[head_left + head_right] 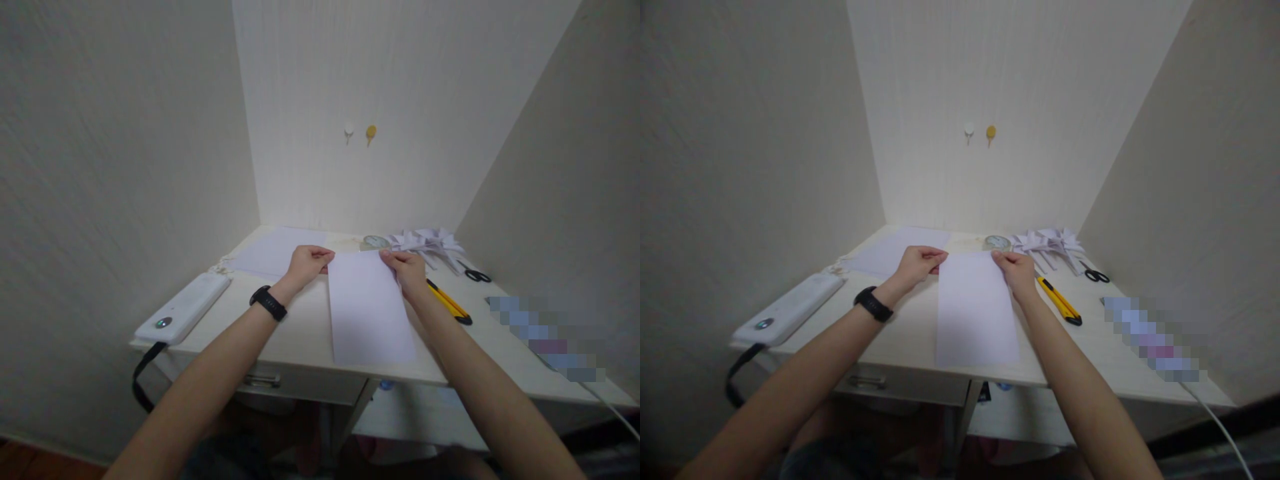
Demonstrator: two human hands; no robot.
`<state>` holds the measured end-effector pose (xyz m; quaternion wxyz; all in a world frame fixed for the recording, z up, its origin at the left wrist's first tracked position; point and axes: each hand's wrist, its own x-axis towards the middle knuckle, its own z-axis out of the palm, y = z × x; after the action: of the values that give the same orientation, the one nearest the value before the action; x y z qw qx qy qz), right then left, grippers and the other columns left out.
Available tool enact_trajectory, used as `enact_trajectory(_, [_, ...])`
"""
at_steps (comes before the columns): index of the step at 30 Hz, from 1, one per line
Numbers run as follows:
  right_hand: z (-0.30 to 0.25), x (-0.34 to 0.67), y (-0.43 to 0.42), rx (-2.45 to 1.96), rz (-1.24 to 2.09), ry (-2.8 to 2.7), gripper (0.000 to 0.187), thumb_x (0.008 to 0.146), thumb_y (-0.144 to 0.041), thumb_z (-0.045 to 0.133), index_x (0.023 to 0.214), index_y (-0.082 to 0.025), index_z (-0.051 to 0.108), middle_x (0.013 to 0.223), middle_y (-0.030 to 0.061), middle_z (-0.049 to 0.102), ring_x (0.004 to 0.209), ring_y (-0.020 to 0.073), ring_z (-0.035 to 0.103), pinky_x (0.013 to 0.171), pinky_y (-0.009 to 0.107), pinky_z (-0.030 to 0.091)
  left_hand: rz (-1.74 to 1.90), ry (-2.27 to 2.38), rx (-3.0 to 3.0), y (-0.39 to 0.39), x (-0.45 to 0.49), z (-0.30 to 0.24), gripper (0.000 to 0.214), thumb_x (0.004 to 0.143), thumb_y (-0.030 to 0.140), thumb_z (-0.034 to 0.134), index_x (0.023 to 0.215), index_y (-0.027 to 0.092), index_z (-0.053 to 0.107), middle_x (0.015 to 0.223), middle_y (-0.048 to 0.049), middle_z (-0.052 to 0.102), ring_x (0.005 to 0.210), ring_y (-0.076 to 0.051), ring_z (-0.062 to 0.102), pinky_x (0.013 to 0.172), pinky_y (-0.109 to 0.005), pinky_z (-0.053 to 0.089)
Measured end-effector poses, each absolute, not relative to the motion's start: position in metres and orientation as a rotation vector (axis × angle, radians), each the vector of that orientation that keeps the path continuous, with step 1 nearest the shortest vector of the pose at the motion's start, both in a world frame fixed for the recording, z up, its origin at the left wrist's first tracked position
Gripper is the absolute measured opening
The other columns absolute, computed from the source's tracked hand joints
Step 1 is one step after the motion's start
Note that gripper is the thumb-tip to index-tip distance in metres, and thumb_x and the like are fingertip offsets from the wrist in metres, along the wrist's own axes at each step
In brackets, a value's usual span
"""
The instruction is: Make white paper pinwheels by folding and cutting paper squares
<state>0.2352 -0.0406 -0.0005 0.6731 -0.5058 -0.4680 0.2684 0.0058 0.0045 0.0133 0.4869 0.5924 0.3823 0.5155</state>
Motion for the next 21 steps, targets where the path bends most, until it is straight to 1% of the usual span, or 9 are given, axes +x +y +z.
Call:
enact_trajectory(3, [-0.0026,0.2384,-0.0395,-1.161,0.563,-1.128,0.033,0.061,-0.049,0.08,0.06,-0.018,0.072,0.048,-0.0025,0.055,0.046,0.0106,0.041,0.044,0.025,0.03,1.272,0.94,1.442,0.0065,0.0048,0.0129,0.014,0.067,0.021,0.08,0.075,0.011,0.075,0.07,-0.0061,0.071,0.06,-0.012,0.062,0.057,-0.025,0.055])
enact_trajectory(6, [-0.0018,0.2377,-0.0408,-1.153,0.724,-1.11,0.037,0.06,-0.053,0.079,0.059,-0.018,0.068,0.046,-0.0035,0.05,0.043,0.0086,0.036,0.041,0.024,0.027,1.286,0.96,1.457,0.008,0.0031,0.0121,0.012,0.067,0.02,0.079,0.073,0.011,0.074,0.068,-0.0057,0.07,0.059,-0.012,0.062,0.055,-0.024,0.055])
enact_trajectory(8, [-0.0003,0.2361,-0.0423,-1.138,0.806,-1.062,0.037,0.057,-0.052,0.08,0.061,-0.017,0.067,0.047,-0.0042,0.05,0.043,0.0081,0.036,0.041,0.023,0.028,1.282,0.967,1.472,0.008,0.0023,0.0118,0.011,0.067,0.019,0.078,0.072,0.011,0.074,0.068,-0.0055,0.07,0.058,-0.012,0.061,0.053,-0.023,0.054])
enact_trajectory(11, [0.0016,0.2347,-0.0441,-1.141,0.84,-1.051,0.035,0.055,-0.049,0.081,0.062,-0.017,0.067,0.047,-0.0053,0.049,0.042,0.0073,0.035,0.04,0.022,0.028,1.264,0.962,1.479,0.0059,0.0022,0.0123,0.01,0.068,0.019,0.078,0.073,0.011,0.074,0.068,-0.0054,0.07,0.059,-0.012,0.061,0.052,-0.022,0.053])
enact_trajectory(14, [0.0016,0.2361,-0.044,-1.175,0.78,-1.11,0.036,0.056,-0.05,0.079,0.058,-0.016,0.066,0.044,-0.0046,0.049,0.042,0.0075,0.035,0.04,0.022,0.027,1.243,0.951,1.474,0.0032,0.0031,0.0131,0.012,0.067,0.02,0.08,0.072,0.012,0.074,0.069,-0.0054,0.07,0.06,-0.012,0.062,0.054,-0.023,0.053])
enact_trajectory(18, [-0.0016,0.2396,-0.0413,-1.244,0.606,-1.169,0.038,0.059,-0.051,0.076,0.053,-0.015,0.066,0.041,-0.0045,0.046,0.042,0.0081,0.033,0.042,0.024,0.025,1.215,0.954,1.457,0.0022,0.0045,0.0128,0.014,0.065,0.021,0.082,0.072,0.012,0.074,0.068,-0.0056,0.07,0.059,-0.012,0.061,0.056,-0.025,0.054])
enact_trajectory(21, [-0.0046,0.2398,-0.0404,-1.271,0.516,-1.137,0.039,0.062,-0.053,0.075,0.055,-0.016,0.066,0.045,-0.0029,0.051,0.044,0.0097,0.038,0.043,0.024,0.027,1.216,0.942,1.431,0.0038,0.0048,0.0118,0.018,0.063,0.023,0.084,0.072,0.011,0.074,0.069,-0.0063,0.07,0.059,-0.013,0.061,0.057,-0.026,0.054])
